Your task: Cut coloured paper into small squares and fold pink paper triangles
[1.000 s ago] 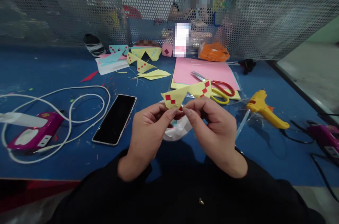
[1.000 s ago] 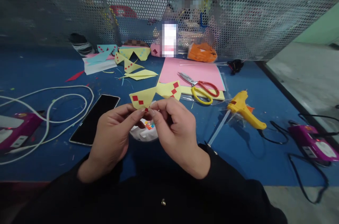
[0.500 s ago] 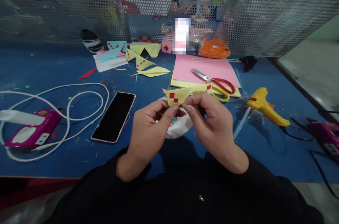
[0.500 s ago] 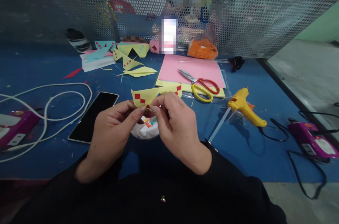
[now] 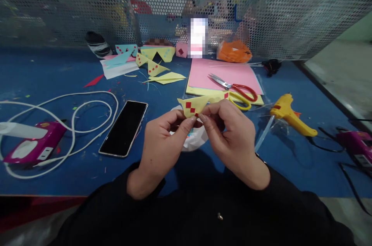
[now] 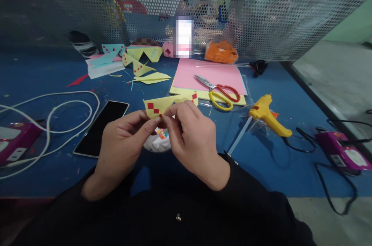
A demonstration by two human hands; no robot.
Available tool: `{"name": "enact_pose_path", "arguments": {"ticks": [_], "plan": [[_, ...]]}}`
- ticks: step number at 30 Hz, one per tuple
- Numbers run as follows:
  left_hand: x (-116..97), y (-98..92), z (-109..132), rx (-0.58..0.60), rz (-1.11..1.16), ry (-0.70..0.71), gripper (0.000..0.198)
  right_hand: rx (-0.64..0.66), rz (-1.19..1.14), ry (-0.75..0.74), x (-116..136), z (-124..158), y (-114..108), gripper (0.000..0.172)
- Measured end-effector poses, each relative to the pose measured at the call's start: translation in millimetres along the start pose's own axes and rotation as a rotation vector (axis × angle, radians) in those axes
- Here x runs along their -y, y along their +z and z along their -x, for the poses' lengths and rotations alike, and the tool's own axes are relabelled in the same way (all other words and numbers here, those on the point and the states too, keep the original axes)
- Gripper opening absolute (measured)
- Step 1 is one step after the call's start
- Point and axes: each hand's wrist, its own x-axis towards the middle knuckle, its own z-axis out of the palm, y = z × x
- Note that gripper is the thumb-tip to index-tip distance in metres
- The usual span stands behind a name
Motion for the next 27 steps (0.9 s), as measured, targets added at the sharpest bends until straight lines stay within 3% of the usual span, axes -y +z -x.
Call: {"name": "enact_pose_path", "arguments": {"ticks": [14,20,24,27], "plan": [[2,0.4,1,-0.02,-0.039,0.041,0.01,0.014,-0.025,-0.018,1,-1,-3,0.008],[2,-0.7,1,0.055,-0.032,0.005,0.014,-0.133,0.085,-0.1,-2,-10,-15,0.012],[-1,-1.7,0,0.107,-0.051,0.004,0.016,-0.04,0.106,-0.156,-10,-17,-21,0.021],[-3,-2.5,0,0.148,-0.048,-0.019,0.016,0.02,0.036,-0.114,-14,-18,-22,0.023]]}}
